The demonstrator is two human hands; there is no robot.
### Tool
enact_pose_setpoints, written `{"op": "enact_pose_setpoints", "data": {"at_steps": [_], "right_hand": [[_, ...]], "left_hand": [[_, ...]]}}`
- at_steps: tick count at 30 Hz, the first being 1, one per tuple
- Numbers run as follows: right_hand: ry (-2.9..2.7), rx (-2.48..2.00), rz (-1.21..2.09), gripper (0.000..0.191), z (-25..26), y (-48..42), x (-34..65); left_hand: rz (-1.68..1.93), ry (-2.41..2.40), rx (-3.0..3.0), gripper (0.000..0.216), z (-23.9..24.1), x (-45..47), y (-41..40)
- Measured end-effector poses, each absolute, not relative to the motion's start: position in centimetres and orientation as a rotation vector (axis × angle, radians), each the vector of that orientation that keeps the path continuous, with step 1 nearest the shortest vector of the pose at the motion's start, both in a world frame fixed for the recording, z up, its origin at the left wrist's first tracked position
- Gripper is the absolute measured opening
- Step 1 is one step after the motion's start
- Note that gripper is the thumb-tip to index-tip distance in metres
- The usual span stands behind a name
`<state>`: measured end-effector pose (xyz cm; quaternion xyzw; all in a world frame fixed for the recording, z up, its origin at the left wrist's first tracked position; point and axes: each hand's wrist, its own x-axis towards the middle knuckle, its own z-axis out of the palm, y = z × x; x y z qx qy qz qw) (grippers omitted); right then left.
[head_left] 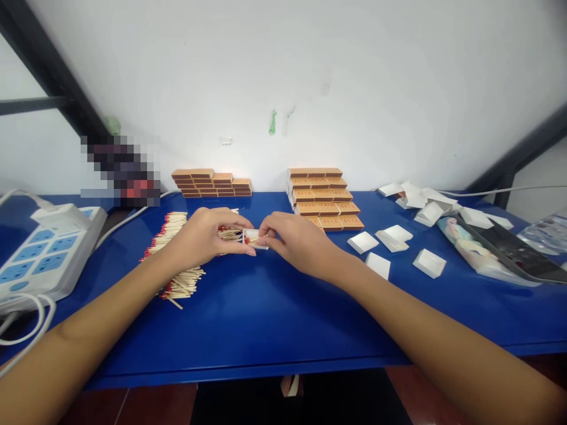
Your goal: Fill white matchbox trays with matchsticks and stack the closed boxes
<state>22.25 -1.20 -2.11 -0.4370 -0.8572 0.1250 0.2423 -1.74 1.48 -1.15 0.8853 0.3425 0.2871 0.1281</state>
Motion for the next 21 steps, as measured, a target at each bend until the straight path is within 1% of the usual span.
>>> {"op": "enact_pose_setpoints", "data": {"at_steps": [8, 14, 21], "right_hand": [[-2.221, -1.130, 0.386, 0.001, -1.9, -1.0, 22.6], [-2.163, -1.095, 0.340, 0.006, -1.9, -0.8, 22.7], [-2.112, -1.070, 0.435, 0.007, -2.8, -0.7, 22.3]], "left_hand": [[0.899, 1.027, 2.498, 0.051, -1.3, -2.0, 1.7], [0.972, 1.079, 2.445, 0.049, -1.6, -2.1, 1.7], [0.992, 1.065, 2.525, 0.048, -1.6, -2.0, 1.6]]}}
